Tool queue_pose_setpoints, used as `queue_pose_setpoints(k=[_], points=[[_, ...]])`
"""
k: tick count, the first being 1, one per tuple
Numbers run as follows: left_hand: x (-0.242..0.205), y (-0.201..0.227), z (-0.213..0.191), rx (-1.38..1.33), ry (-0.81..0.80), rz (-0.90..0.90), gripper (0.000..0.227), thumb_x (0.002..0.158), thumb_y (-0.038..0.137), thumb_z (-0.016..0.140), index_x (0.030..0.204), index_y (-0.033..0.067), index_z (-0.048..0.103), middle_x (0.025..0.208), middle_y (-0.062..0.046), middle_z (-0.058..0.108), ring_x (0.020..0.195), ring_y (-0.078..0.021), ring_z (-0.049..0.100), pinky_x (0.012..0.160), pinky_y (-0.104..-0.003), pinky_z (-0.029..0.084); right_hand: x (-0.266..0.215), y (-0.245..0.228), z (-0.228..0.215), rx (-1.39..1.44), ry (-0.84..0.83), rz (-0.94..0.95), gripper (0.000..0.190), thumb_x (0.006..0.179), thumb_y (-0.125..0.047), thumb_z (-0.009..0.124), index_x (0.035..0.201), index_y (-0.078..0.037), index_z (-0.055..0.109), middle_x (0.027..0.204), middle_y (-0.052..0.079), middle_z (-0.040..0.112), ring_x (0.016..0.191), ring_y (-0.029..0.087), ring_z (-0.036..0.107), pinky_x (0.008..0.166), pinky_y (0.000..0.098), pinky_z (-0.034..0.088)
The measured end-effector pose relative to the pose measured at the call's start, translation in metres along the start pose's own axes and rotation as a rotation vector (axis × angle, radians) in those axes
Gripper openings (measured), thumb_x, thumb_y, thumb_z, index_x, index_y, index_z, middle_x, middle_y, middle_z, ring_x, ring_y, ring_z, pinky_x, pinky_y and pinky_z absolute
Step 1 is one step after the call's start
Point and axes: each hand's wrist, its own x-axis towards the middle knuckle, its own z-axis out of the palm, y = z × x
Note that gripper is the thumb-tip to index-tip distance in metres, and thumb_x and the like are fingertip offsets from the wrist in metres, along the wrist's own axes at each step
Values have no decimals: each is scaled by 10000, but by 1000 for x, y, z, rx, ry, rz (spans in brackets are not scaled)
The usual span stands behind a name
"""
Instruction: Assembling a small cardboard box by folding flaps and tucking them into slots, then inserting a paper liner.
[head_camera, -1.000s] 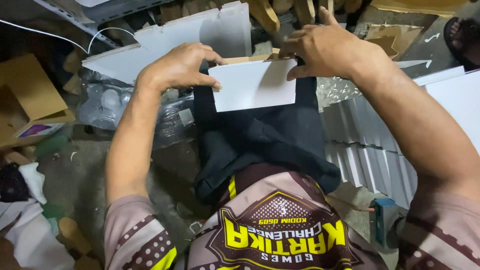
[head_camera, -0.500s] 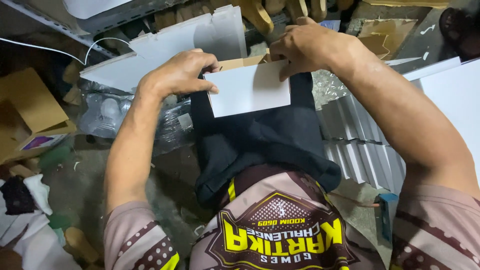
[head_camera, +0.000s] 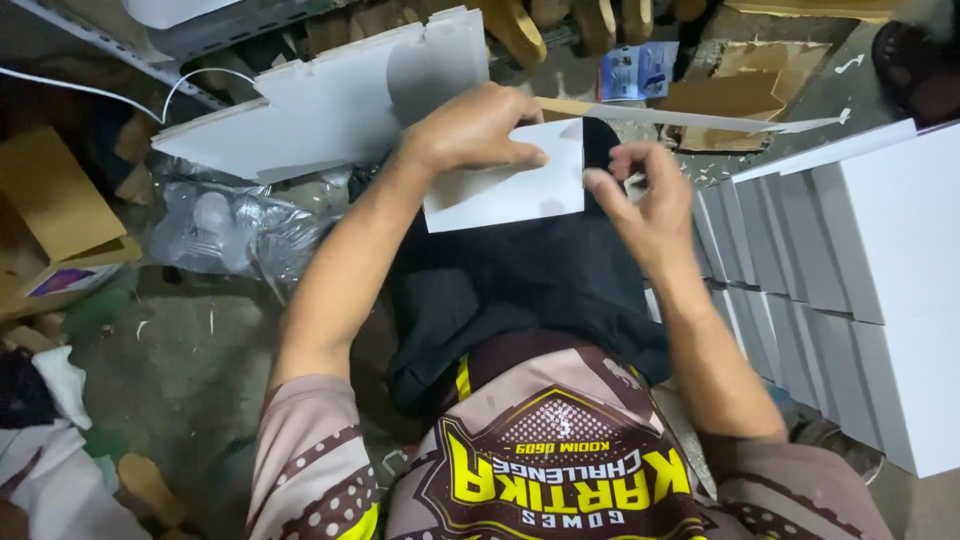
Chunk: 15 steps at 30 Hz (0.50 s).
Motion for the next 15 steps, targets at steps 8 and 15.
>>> queue_pose_setpoints(k=[8,15], points=[[7,2,0,-143,-72,-63,249,912,352,791,853,145,667,755,-4,606,674,-173,519,594,-382,342,-12,26,41,223,-35,203,197,950,-255,768,1044,-118,661,936,-24,632,846,86,575,760,250,461],[9,-40,3,-222,-117,70,308,860,343,829,1050,105,782,949,-5,761,792,-132,639,644,-331,433,-11,7,34,-43,55,-23,279,949,-193,768,1165,-69,643,1010,74,615,897,211,608,815,352,473]])
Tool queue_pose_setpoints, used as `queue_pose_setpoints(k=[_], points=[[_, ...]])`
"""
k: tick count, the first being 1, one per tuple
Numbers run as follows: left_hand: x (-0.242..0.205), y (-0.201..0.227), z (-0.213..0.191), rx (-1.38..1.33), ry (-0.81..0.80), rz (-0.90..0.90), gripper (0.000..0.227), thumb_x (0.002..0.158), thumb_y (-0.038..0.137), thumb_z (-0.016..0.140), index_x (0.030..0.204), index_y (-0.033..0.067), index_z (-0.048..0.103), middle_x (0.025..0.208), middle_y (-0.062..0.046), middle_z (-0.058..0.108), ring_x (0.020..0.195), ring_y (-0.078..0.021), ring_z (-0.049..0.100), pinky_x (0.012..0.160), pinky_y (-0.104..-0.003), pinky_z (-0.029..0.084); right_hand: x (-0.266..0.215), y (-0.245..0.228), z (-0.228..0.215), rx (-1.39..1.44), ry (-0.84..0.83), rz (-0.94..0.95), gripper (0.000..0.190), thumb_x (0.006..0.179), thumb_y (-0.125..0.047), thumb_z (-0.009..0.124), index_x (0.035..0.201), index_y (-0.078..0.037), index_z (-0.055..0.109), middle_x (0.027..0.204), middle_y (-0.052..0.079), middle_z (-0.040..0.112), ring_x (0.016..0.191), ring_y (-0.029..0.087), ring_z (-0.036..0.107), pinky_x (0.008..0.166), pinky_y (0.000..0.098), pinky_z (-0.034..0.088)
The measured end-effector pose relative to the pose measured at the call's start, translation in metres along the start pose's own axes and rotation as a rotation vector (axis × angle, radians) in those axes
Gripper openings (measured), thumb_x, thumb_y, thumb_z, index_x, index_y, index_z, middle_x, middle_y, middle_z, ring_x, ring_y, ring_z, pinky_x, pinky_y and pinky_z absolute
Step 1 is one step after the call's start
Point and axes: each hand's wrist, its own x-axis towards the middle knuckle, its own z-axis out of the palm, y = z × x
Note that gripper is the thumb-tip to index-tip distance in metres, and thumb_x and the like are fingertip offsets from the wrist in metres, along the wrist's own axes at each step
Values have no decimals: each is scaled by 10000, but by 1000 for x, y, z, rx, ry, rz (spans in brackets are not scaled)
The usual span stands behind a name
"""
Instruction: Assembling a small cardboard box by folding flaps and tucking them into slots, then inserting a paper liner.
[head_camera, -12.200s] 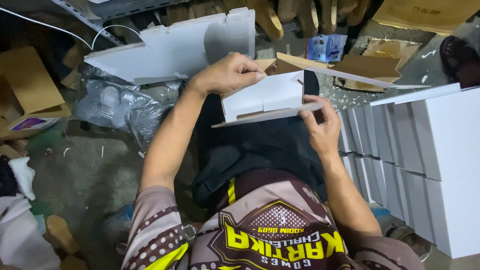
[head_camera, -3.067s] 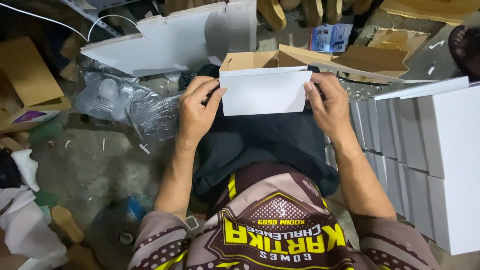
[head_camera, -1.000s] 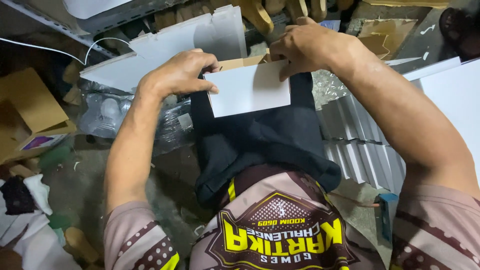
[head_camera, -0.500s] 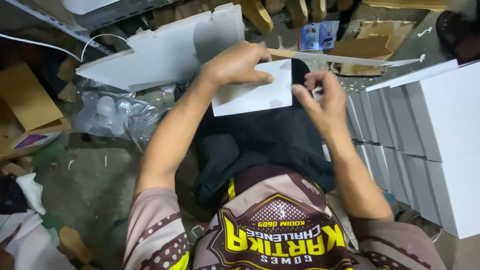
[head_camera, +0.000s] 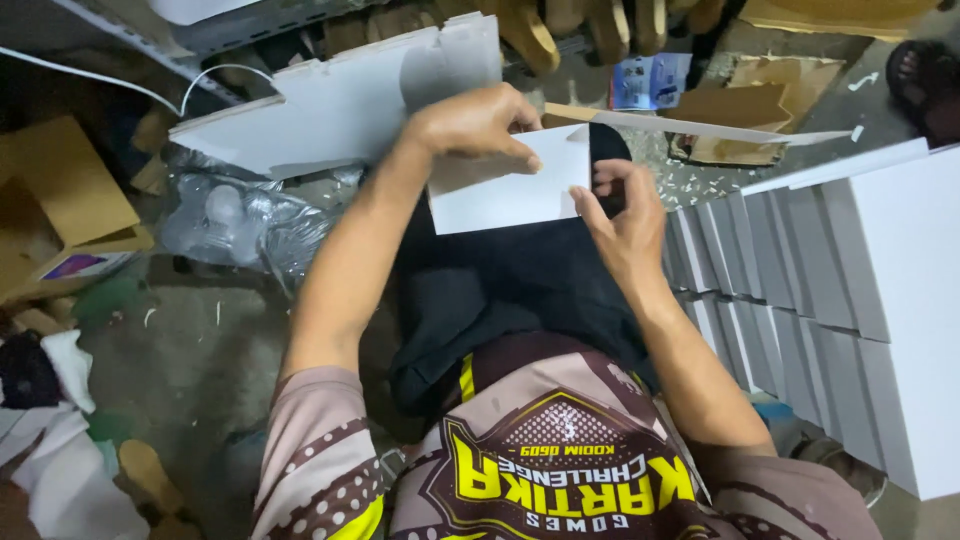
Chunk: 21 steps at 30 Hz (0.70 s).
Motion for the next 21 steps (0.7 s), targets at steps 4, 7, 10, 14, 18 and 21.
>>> queue_pose_setpoints(k=[4,7,10,14,18,21], points=[[-42,-4,-18,44,-75,-125,291,842,335,865,940,89,744,922,9,710,785,-137,614,636,-315,418,1,-27,-8,-112,88,-310,201,1065,-195,683,1152,-31,605,1088,156,610,861,284,583,732,395,485],[-55,-13,-12,-50,-64,-114,267,864,295,830,1021,84,786,970,24,753,818,-105,649,639,-288,452,10,-42,1,-216,12,-392,211,1010,-80,744,1203,-46,667,1229,140,655,720,210,677,617,341,489],[-52,-13,1,-145,80,-78,320,829,277,872,1101,128,799,972,-128,787,911,-235,720,796,-420,557,29,-54,13,-244,15,-500,438,939,-91,720,1358,-39,604,1382,161,611,641,252,702,530,389,566],[-50,-10,30,-141,142,30,315,859,241,837,1136,101,784,1049,-191,774,982,-379,730,865,-486,551,39,-37,22,-398,-349,-307,455,868,-266,797,1253,-91,629,1172,128,606,773,463,721,653,567,618],[-67,24,32,-19,352,87,305,851,200,833,1131,87,788,999,-185,783,958,-402,738,867,-491,568,47,-17,14,-317,-386,-329,314,825,-233,833,937,-75,586,962,115,542,744,503,691,658,588,591],[-94,53,18,-221,605,220,289,935,321,824,1183,184,765,1096,-78,783,1087,-250,729,958,-391,559,39,-62,-16,-317,-351,-328,279,884,-245,809,1007,-115,596,962,91,537,758,492,685,645,569,580]])
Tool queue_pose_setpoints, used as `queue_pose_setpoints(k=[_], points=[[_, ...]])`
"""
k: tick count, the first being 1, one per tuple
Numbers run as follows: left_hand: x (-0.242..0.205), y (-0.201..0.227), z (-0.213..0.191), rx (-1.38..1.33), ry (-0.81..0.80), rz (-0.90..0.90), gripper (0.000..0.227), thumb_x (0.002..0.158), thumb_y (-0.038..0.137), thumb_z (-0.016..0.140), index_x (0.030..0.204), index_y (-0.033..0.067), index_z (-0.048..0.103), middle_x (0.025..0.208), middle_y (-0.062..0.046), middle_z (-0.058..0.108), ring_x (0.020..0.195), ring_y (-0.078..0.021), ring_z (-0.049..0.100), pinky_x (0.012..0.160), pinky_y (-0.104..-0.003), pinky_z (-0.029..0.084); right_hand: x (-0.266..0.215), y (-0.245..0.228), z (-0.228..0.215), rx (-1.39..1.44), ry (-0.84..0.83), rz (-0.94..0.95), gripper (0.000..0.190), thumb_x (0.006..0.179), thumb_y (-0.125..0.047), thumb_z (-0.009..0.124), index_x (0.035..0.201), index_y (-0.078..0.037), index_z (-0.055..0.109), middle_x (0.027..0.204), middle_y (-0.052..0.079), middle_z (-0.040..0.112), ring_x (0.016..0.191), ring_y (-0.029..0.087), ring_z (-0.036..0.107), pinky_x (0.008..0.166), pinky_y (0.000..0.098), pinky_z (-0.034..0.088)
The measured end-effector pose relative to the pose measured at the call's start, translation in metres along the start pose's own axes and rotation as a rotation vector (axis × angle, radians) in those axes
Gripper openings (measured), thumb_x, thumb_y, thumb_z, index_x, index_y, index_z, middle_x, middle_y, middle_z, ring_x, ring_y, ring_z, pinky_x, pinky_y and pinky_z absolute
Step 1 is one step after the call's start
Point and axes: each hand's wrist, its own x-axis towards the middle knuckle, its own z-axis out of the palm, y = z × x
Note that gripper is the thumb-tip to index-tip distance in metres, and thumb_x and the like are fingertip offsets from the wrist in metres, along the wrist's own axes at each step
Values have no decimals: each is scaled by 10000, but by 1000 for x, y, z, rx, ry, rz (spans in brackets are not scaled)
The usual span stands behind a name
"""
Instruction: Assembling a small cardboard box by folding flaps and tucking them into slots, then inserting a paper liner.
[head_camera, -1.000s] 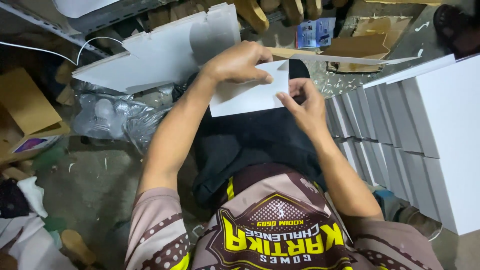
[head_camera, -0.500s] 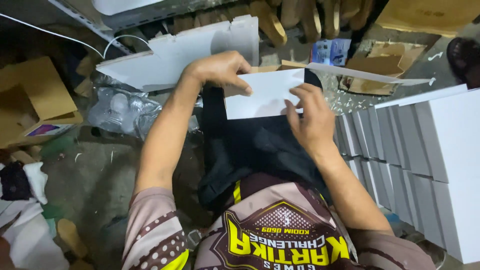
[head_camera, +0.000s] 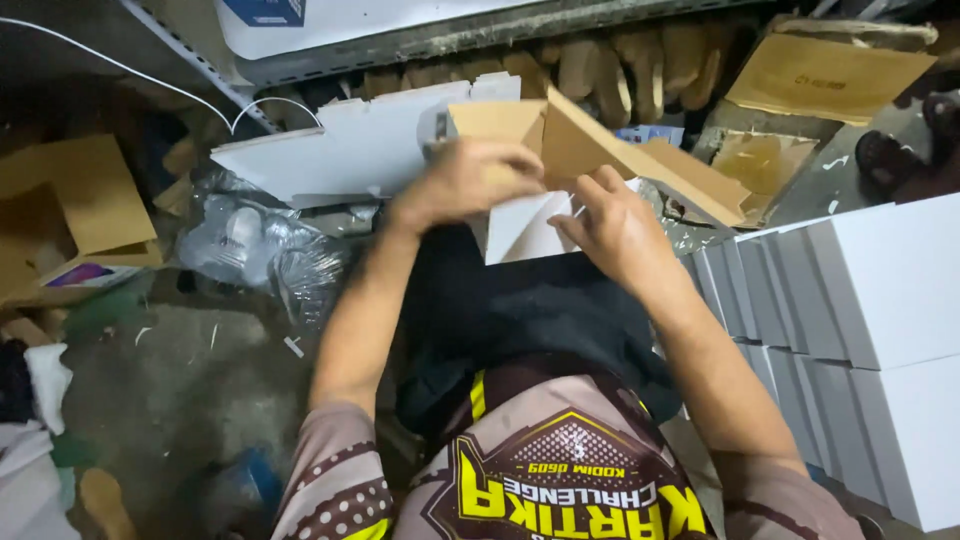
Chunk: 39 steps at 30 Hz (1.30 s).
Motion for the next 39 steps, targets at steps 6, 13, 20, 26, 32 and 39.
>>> queue_pose_setpoints(k=[6,13,20,26,32,39], points=[[-24,-38,-72,250,515,-91,218,1036,374,728,1222,261,720,1267,48,700,1163,-165,677,940,-371,549,-26,13,-31,-181,10,-174,246,973,-311,746,1109,-176,591,962,15,485,734,361,719,656,404,606],[-55,-88,-99,255,598,-270,498,977,408,874,1265,43,696,1166,-189,718,1079,-351,713,913,-384,574,-31,12,-87,-145,-113,-297,286,918,-246,736,1155,-128,626,1180,112,581,903,427,713,750,465,598],[-81,-103,-56,253,285,-377,267,928,219,726,1142,64,761,1002,-68,732,916,-207,673,762,-337,525,-17,77,-68,-117,-180,-356,340,855,-161,751,1109,-72,543,1320,165,536,914,432,681,711,504,593],[-127,-102,27,396,518,-334,359,886,88,699,1179,-119,709,994,-284,675,913,-439,684,823,-447,542,-26,133,-25,-111,-172,-340,392,769,-194,804,1005,-70,518,1230,126,565,964,417,688,855,465,574],[-158,-79,67,406,630,-345,347,870,43,673,1172,-119,718,982,-234,694,879,-394,707,755,-380,561,-45,127,-8,-161,-150,-361,195,834,-74,692,978,-77,560,1192,119,627,914,400,693,827,503,572],[-166,-53,49,418,558,-386,308,890,-1,689,1160,-145,724,1023,-252,706,914,-410,706,783,-428,545,-100,132,19,241,115,144,379,932,-60,557,1197,-263,736,1064,-83,696,942,190,728,918,340,561]])
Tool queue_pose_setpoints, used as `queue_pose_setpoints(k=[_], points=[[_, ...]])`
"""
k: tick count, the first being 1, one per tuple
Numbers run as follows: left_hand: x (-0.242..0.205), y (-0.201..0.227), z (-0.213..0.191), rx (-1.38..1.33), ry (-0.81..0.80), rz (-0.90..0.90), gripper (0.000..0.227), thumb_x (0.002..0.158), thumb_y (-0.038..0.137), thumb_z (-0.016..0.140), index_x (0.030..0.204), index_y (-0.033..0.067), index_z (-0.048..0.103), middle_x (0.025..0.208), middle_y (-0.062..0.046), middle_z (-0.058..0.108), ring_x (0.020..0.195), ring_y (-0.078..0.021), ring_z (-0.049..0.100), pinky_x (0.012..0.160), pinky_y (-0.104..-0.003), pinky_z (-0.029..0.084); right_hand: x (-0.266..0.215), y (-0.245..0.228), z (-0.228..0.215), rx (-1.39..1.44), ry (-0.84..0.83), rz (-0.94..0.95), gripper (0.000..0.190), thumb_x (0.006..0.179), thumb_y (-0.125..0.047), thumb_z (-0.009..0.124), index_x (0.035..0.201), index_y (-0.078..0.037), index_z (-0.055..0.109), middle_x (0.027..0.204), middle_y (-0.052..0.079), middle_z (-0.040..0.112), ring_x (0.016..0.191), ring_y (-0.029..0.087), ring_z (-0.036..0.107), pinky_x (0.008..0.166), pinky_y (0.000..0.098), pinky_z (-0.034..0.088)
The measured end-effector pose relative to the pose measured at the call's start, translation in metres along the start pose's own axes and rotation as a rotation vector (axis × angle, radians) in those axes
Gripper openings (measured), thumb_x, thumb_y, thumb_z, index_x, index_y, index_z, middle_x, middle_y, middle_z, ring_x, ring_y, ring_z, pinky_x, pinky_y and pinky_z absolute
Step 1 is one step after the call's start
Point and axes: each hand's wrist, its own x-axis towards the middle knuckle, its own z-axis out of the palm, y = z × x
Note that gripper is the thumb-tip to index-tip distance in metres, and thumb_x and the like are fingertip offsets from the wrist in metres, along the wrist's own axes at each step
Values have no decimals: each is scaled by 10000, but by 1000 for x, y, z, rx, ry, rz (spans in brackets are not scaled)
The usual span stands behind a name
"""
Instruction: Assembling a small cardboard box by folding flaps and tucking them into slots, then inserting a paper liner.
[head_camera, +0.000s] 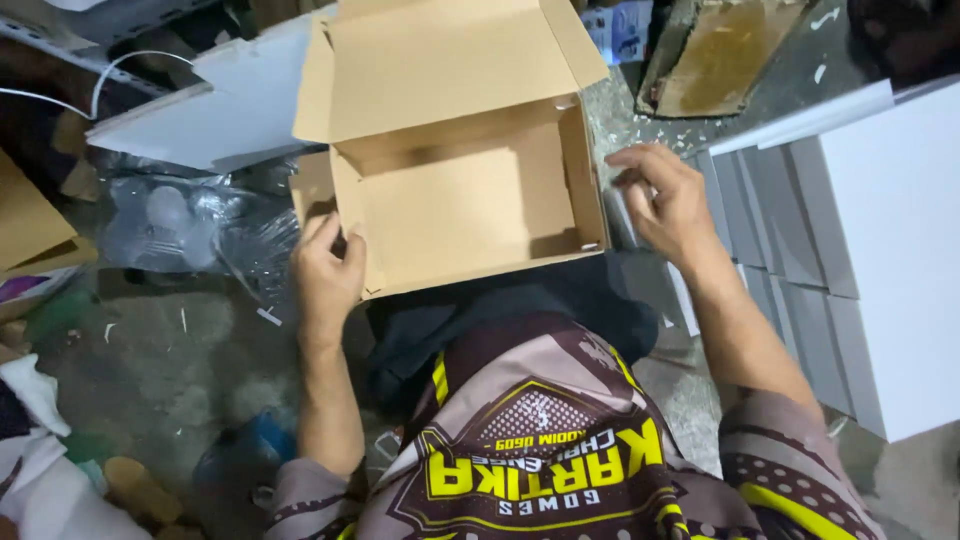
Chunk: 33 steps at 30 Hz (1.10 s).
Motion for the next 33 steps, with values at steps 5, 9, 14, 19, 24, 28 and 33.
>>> queue_pose_setpoints(k=[5,9,14,19,24,28,33], points=[[15,63,-3,232,32,-4,451,912,180,757,1318,1,676,1063,-153,619,887,-386,674,759,-466,551,-29,-19,9,121,-38,396,178,951,-279,794,991,-110,754,734,110,700,685,277,701,665,375,534],[20,128,53,-87,-6,352,256,865,203,820,1054,44,755,909,-132,640,808,-375,658,741,-410,535,-30,-31,6,158,-87,514,238,917,-339,841,1009,-137,753,714,74,715,658,227,709,637,351,533],[9,148,119,-247,-565,381,444,863,298,796,1208,34,705,1012,-151,662,970,-354,685,838,-436,563,-24,-51,-1,129,-156,446,316,870,-294,857,1008,-37,733,754,136,733,675,278,722,623,394,540],[4,148,135,-180,-722,339,403,919,241,725,1274,53,688,1110,-130,676,1073,-325,690,907,-412,558,-25,-60,-3,178,-170,485,285,898,-237,835,1024,2,744,757,169,738,674,289,735,600,387,550],[4,152,136,-172,-758,325,374,884,268,739,1210,88,716,1129,-105,705,1069,-323,702,884,-443,557,-25,-65,-2,222,-143,494,312,909,-217,832,1051,39,725,764,192,731,665,292,726,593,390,556],[5,156,137,-171,-822,316,315,960,241,647,1219,79,725,1099,-112,717,1018,-316,717,844,-453,544,-20,-68,-9,228,-157,461,249,928,-166,785,1052,39,720,730,177,727,637,268,721,582,363,551],[6,153,138,-141,-771,391,260,1001,265,593,1182,155,745,1080,-48,740,994,-261,732,816,-419,537,-24,-62,-7,212,-146,434,246,938,-198,785,1032,19,714,714,151,728,623,253,718,565,353,540]])
